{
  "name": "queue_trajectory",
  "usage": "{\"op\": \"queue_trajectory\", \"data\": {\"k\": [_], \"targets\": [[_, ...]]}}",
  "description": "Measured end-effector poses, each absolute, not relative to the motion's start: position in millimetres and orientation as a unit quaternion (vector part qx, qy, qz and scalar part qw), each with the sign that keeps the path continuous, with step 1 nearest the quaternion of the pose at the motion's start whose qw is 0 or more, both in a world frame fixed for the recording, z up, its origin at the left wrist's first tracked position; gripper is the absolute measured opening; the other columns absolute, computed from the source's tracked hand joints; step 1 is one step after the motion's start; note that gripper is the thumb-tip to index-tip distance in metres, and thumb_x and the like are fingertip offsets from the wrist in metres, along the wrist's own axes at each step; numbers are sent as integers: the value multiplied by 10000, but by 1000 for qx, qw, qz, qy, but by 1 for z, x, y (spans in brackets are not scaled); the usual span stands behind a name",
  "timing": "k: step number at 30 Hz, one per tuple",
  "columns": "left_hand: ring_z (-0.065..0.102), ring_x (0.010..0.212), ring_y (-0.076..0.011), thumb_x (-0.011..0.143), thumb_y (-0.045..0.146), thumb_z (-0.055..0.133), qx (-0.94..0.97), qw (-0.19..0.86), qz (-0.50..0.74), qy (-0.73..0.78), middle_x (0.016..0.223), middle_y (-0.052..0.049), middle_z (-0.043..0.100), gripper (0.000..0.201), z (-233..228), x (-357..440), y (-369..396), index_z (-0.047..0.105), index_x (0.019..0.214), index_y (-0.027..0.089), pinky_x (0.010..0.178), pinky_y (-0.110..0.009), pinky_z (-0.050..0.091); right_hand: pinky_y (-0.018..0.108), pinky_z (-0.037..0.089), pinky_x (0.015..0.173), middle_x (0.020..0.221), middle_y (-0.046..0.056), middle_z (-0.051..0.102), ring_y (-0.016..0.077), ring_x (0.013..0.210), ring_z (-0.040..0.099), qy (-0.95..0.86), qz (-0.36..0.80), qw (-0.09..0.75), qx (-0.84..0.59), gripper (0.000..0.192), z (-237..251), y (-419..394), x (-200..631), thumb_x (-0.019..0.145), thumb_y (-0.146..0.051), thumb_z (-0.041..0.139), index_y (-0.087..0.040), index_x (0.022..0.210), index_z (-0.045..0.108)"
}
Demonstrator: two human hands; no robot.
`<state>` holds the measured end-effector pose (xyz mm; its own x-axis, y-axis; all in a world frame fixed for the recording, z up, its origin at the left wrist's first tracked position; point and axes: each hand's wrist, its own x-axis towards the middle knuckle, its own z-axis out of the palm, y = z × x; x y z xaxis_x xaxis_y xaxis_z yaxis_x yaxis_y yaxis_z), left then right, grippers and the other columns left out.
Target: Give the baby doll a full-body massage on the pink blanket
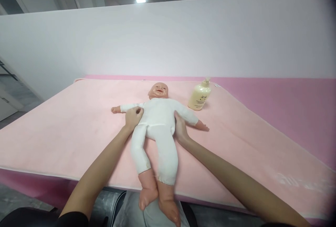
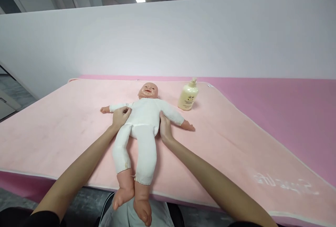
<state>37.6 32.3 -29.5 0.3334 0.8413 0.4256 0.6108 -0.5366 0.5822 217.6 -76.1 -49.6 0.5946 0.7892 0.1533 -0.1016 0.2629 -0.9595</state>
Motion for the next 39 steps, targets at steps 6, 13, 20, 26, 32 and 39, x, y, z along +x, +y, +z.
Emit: {"op": "queue_trajectory", "data": {"k": [6,13,20,26,32,39], "targets": [[584,709,-164,862,313,436,788,205,374,444,750,-19,662,255,-36,36,46,613,740,176,646,-262,411,376,476,923,1165,118,656,258,1062,608,-392,340,656,-547,521,-50,-81,228,709,-548,669,-148,1041,657],[544,648,-163,909,324,384,821,193,327,426,667,3,576,243,-35,37,37,523,754,199,610,-267,347,380,466,829,1006,117,695,257,919,610,-453,231,603,-615,546,-50,-73,250,750,-626,552,-129,944,666],[490,578,-152,928,333,367,838,166,321,409,595,19,508,286,-30,37,28,460,692,201,570,-268,289,371,436,770,910,123,688,261,828,585,-478,191,562,-648,619,-52,-71,259,763,-697,449,-120,861,651],[538,587,-168,910,263,390,844,169,324,392,638,31,557,145,-28,35,23,491,1000,212,557,-266,310,353,451,776,922,103,691,256,866,587,-445,224,605,-621,604,-53,-70,259,722,-711,533,-134,846,664],[562,604,-180,891,222,390,856,136,297,401,661,18,577,171,-32,35,26,503,1019,218,565,-270,321,372,453,869,1037,109,690,273,990,598,-432,250,618,-607,561,-47,-75,254,735,-650,583,-140,946,679],[574,623,-183,891,211,388,855,130,302,402,682,14,599,159,-31,36,26,492,1010,213,563,-276,315,353,455,843,1027,100,689,252,943,598,-437,251,621,-600,585,-49,-75,255,720,-672,581,-139,942,674]]}}
